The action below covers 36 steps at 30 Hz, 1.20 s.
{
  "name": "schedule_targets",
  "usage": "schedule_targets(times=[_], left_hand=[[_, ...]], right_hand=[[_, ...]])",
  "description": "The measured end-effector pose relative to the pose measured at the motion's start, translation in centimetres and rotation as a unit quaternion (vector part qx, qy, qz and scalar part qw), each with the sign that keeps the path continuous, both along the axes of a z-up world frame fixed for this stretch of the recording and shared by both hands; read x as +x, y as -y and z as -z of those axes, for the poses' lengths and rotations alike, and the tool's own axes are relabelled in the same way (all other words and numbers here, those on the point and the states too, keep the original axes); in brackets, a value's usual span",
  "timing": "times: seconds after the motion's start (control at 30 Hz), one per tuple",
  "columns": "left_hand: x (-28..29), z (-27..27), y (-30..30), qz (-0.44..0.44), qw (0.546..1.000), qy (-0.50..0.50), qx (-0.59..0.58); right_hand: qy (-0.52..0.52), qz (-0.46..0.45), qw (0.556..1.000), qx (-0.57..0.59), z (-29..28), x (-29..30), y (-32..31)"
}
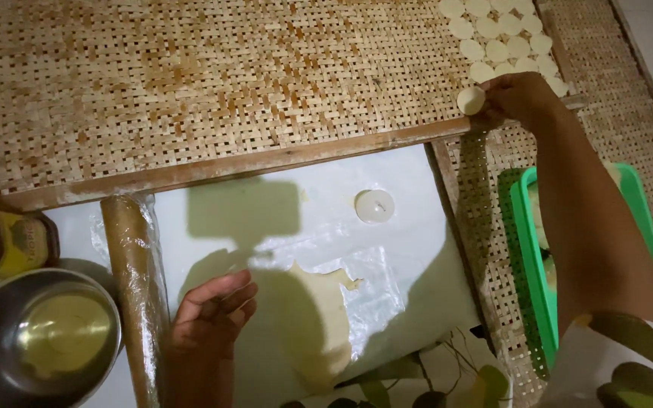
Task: Rolling out dough and cutting it into small circular pieces to make crackers.
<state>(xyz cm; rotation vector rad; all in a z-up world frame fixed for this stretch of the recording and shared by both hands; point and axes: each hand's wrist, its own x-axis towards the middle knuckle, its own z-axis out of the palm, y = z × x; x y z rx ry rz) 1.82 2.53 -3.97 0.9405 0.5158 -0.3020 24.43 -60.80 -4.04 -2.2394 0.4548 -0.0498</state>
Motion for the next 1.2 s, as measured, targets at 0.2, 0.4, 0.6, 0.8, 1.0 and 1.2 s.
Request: schedule_targets(times=[0.2, 0.4, 0.6, 0.8, 1.0, 1.2], left_hand=[[0.0, -0.6, 0.1, -0.003, 1.0, 0.014, -0.014], [0.3, 0.8, -0.2, -0.001, 1.0, -0.028, -0.004], [-0.1, -0.3, 0.3, -0.002, 1.0, -0.011, 0.005], [-0.2, -0.3, 0.3, 0.0, 1.0, 0.006, -0.013], [0.0, -1.4, 0.6, -0.003, 1.0, -0.016, 0.017], [0.1, -0.1, 0.4, 0.0, 1.0, -0.025, -0.008]], right_hand=[[-0.029, -0.011, 0.99, -0.137, 0.3, 0.7, 0.9], [-0.019, -0.047, 0.98, -0.194, 0.9, 1.2, 2.1], [0.0, -0.069, 0.972, -0.223, -4.2, -0.6, -5.6], [-0.018, -0.038, 0.999, -0.016, -8.0, -1.3, -11.8], [-0.044, -0.006, 0.999, 0.007, -2.4, -0.2, -5.8], [-0.032, 0.002, 0.994, -0.105, -1.9, -1.3, -3.8]])
